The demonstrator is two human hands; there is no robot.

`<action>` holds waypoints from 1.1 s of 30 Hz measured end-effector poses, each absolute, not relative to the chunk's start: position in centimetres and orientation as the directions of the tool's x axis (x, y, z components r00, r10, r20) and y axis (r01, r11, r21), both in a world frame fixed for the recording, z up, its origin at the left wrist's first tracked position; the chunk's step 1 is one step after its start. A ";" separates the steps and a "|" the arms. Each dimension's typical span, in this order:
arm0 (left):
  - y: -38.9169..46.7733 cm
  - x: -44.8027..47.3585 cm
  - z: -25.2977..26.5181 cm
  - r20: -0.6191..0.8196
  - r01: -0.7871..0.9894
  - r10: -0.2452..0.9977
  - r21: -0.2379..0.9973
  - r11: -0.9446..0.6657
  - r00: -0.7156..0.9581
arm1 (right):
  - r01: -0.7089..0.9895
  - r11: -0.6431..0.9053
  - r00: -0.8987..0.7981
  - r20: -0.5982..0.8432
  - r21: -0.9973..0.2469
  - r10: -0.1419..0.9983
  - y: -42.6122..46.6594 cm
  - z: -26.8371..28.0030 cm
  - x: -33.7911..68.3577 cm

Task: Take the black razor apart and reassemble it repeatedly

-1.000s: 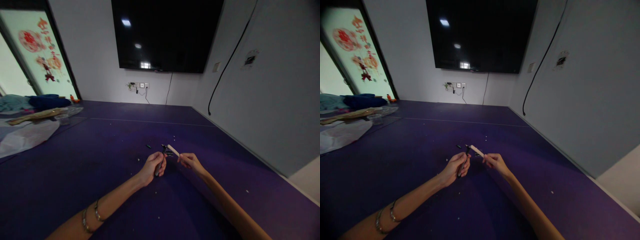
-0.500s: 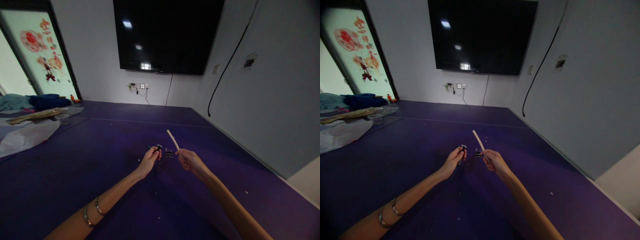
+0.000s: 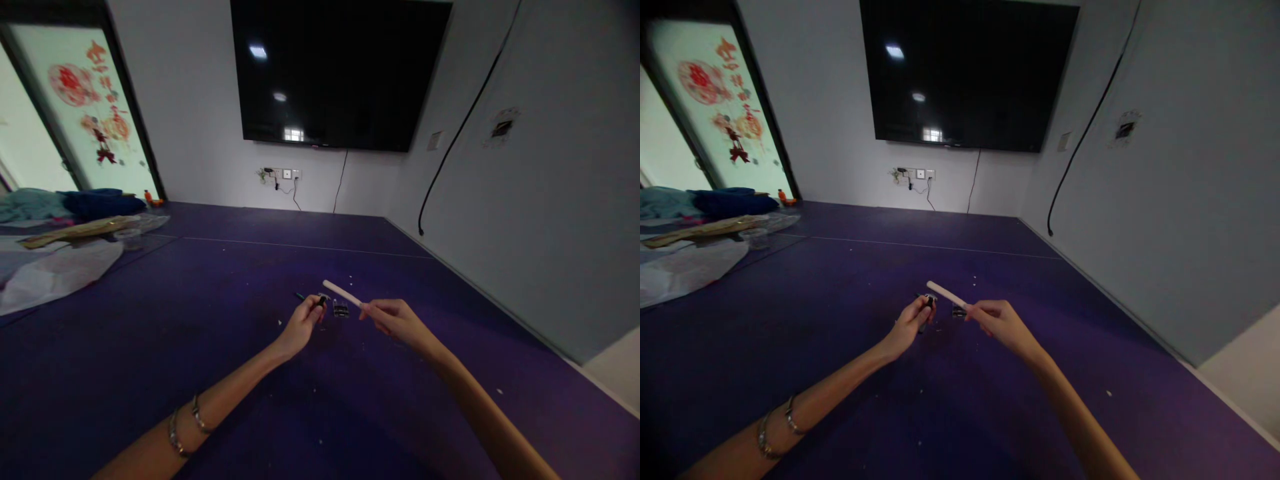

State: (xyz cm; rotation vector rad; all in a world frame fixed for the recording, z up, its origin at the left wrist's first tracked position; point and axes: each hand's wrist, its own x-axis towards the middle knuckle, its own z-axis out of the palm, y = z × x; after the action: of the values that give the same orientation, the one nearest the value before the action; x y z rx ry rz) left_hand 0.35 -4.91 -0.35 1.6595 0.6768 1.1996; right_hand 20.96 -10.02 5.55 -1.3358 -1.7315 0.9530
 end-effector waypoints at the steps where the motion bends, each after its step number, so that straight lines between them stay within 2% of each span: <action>1: -5.0 0.4 -0.3 0.409 -0.081 0.835 0.909 -0.410 0.368 | 0.465 0.199 -0.200 0.117 -0.863 0.973 -10.1 5.8 21.3; 6: -5.5 0.4 -0.5 0.417 -0.061 0.823 0.901 -0.429 0.385 | 0.556 0.234 -0.257 0.103 -0.797 0.961 -10.2 5.9 21.9; 15: -5.8 0.2 -1.0 0.394 -0.033 0.826 0.908 -0.418 0.403 | 0.597 0.265 -0.253 0.136 -0.757 0.958 -9.4 5.3 22.4; 18: -6.1 0.3 -0.9 0.400 -0.034 0.820 0.905 -0.424 0.409 | 0.581 0.280 -0.298 0.120 -0.764 0.947 -9.5 5.4 22.4; 23: -6.4 0.2 -0.4 0.407 -0.027 0.803 0.897 -0.441 0.435 | 0.592 0.245 -0.224 0.134 -0.768 0.965 -9.3 5.3 22.6; 28: -6.3 0.2 -0.3 0.421 -0.022 0.798 0.889 -0.457 0.431 | 0.566 0.287 -0.304 0.128 -0.773 0.944 -9.4 5.4 22.5; 33: -6.5 0.2 -0.1 0.415 -0.016 0.796 0.890 -0.456 0.441 | 0.586 0.259 -0.239 0.141 -0.768 0.961 -9.3 5.2 22.9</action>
State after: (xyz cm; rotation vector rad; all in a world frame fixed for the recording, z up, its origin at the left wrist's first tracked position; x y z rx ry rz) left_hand 0.17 -6.51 -0.14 1.7878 0.6685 1.1257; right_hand 22.91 -9.30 5.16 -1.3995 -1.9199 0.7855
